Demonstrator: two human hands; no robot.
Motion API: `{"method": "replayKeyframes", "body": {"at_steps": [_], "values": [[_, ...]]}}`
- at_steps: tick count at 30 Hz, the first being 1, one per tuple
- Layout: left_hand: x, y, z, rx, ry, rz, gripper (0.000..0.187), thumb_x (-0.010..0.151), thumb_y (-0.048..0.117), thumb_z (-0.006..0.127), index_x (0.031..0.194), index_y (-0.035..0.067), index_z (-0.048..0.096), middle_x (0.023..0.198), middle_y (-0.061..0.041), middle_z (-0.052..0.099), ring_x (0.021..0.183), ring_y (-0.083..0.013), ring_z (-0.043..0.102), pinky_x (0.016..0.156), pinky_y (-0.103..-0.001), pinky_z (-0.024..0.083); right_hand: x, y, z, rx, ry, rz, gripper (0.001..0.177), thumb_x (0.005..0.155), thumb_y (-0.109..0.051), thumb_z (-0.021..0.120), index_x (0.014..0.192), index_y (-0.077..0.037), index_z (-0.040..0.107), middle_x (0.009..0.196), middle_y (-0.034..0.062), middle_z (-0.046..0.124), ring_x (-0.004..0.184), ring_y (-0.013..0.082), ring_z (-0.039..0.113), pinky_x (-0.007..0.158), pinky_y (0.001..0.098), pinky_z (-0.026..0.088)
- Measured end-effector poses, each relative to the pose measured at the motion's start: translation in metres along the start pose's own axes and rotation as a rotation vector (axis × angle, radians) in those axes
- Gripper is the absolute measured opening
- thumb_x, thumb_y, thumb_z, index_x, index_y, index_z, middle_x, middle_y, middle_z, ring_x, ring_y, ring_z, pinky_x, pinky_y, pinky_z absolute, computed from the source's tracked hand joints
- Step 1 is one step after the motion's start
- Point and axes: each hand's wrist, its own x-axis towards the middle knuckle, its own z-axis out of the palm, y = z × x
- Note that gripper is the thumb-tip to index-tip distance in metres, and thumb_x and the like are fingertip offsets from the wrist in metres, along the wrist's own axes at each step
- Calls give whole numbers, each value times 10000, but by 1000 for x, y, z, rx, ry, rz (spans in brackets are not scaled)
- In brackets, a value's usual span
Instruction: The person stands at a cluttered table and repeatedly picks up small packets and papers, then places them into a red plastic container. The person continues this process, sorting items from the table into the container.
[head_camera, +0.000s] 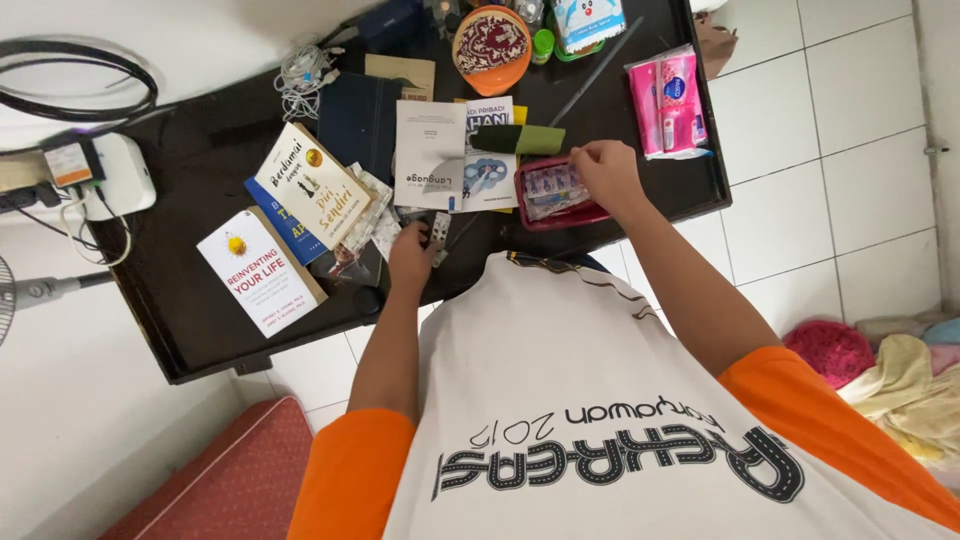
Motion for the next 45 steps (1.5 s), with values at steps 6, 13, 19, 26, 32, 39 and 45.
{"method": "replayKeyframes", "body": {"at_steps": [6,13,19,26,32,39,45], "values": [[12,-4,16,-1,-34,-32,223,905,143,783,1053,39,652,956,-160,637,965,-345,696,818,-426,598,-14,-27,1,49,1,3,285,935,-280,609,995,-95,817,760,136,738,855,376,723,823,452,538],[-9,31,-13,-100,-35,-28,121,979,131,668,978,88,555,879,-148,661,916,-349,674,763,-460,564,-13,-19,11,73,12,38,265,940,-308,616,992,-135,809,668,60,703,759,253,719,780,391,550],[-8,54,-31,-265,-1,110,86,964,49,625,970,81,545,840,-173,655,831,-346,668,727,-458,548,-1,-1,27,88,64,-12,181,909,-307,675,981,-199,801,632,10,684,700,212,698,709,346,547],[9,144,-39,-421,206,415,107,941,31,697,891,76,614,776,-128,601,703,-295,634,594,-375,531,-24,-41,18,450,7,-75,237,917,-256,750,1117,-128,759,820,83,731,742,150,695,697,299,578],[23,194,-23,-376,189,605,157,915,-10,746,877,61,612,957,-129,675,858,-319,680,625,-345,596,-33,-57,5,707,-141,-78,247,896,-140,804,1124,-55,759,883,96,749,744,133,729,665,236,612],[27,228,-21,-244,133,737,209,897,-42,742,898,104,594,1008,-62,695,909,-271,702,716,-354,616,-39,-61,-16,673,-121,-54,233,835,-46,827,1061,-29,773,829,100,721,715,141,716,668,245,613],[40,200,17,-214,-17,694,418,990,79,735,1393,82,622,1286,-132,680,1212,-297,656,1040,-412,545,-29,-27,-14,645,-97,-6,253,843,-70,812,1087,-27,762,840,99,728,731,134,730,686,207,613]]}}
